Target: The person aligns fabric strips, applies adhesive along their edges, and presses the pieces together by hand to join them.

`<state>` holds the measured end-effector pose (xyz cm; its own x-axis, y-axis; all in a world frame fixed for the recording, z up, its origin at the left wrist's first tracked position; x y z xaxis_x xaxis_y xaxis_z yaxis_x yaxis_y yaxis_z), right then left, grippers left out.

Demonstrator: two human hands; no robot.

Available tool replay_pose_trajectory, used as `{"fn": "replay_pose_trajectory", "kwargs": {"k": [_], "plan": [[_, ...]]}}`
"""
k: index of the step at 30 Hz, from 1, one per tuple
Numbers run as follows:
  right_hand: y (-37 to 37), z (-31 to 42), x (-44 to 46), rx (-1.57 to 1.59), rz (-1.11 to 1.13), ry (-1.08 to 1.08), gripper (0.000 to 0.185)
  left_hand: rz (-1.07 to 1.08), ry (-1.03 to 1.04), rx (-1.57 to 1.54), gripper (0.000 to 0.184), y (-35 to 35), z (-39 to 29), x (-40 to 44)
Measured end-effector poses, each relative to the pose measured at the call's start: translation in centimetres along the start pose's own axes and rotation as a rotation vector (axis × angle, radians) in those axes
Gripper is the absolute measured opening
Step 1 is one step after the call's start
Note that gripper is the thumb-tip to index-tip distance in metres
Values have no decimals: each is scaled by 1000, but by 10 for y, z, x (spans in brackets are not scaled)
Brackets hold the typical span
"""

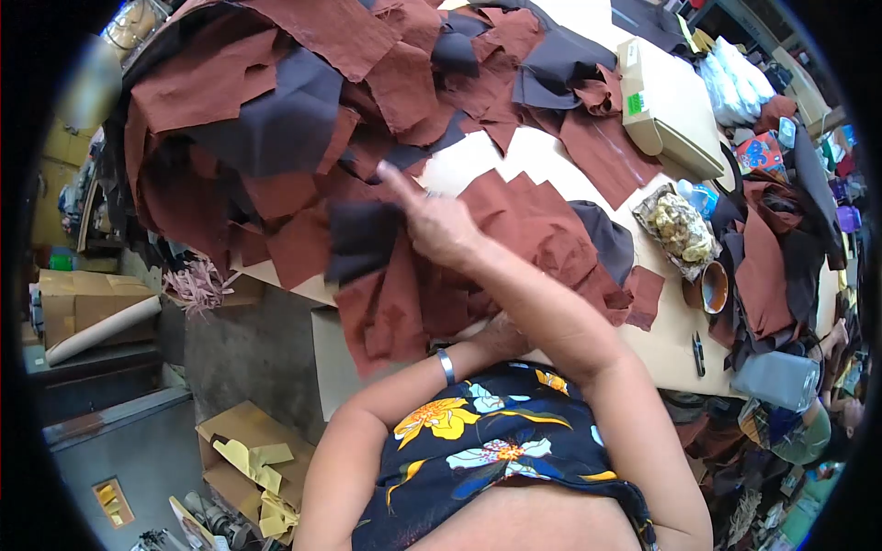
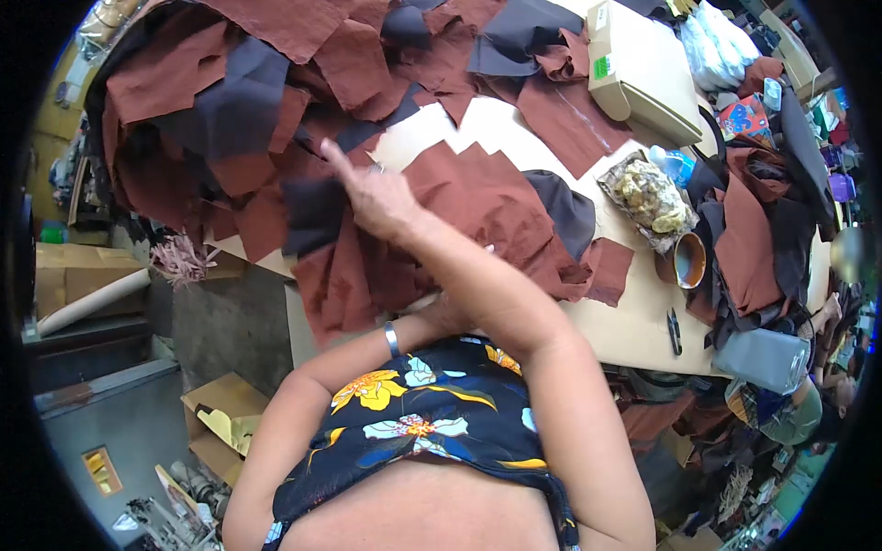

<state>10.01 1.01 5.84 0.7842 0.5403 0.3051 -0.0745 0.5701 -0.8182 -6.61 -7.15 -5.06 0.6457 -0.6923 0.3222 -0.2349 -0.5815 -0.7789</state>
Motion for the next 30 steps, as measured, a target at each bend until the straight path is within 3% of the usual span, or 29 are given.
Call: {"fn": "replay_pose_trajectory", "kwargs": {"k": [2, 4, 6, 8, 10, 13, 16, 17, 19, 20, 22, 25, 28, 30], "plan": [[-62, -10, -6, -44, -210, 54, 80, 168, 195, 499, 38, -46, -32, 25], [-143, -33, -17, -175, -463, 112, 76, -43, 203, 236, 31, -58, -25, 38], [-216, -49, -38, -498, -704, 21, 69, -61, 106, 247, 16, -101, -19, 68], [-274, -68, -62, -559, -782, 95, 66, -225, 37, 257, 15, -161, -8, 89], [-304, -34, -84, -656, -984, -184, 76, -237, 47, 400, 11, -202, 19, 101], [-285, -24, -123, -488, -837, 85, 74, -93, 79, 637, 16, -273, 30, 114], [-214, -7, -163, -195, -619, 175, 80, -9, 36, 857, 18, -315, 52, 111], [-188, 0, -174, 1, -643, 170, 80, 32, -16, 902, 18, -321, 65, 109], [-135, 0, -206, 134, -369, 309, 79, 76, -109, 995, 16, -324, 88, 101], [-127, 2, -219, 154, -472, 304, 74, 51, -119, 988, 15, -319, 85, 99], [-121, -5, -251, 85, -441, 399, 68, 4, -142, 974, 12, -305, 69, 97], [-132, -19, -296, 72, -485, 562, 68, -29, 51, 522, 14, -259, 4, 94], [-131, -16, -304, 42, -305, 599, 77, 208, 118, 236, 28, -192, -40, 75], [-125, -14, -297, -221, -257, 572, 80, 339, 138, 178, 38, -151, -62, 64]]}}
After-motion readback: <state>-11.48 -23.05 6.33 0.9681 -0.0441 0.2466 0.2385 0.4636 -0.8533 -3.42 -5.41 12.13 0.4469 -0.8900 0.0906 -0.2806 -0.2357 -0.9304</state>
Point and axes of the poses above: each hand's wrist, its own x-axis towards the middle knuckle, its own y-axis out of the palm, z = x × y, the point moved 7 cm from there along x, towards the middle knuckle, and after that the axes turned 11 degrees about -y, right-handed, at the moved point
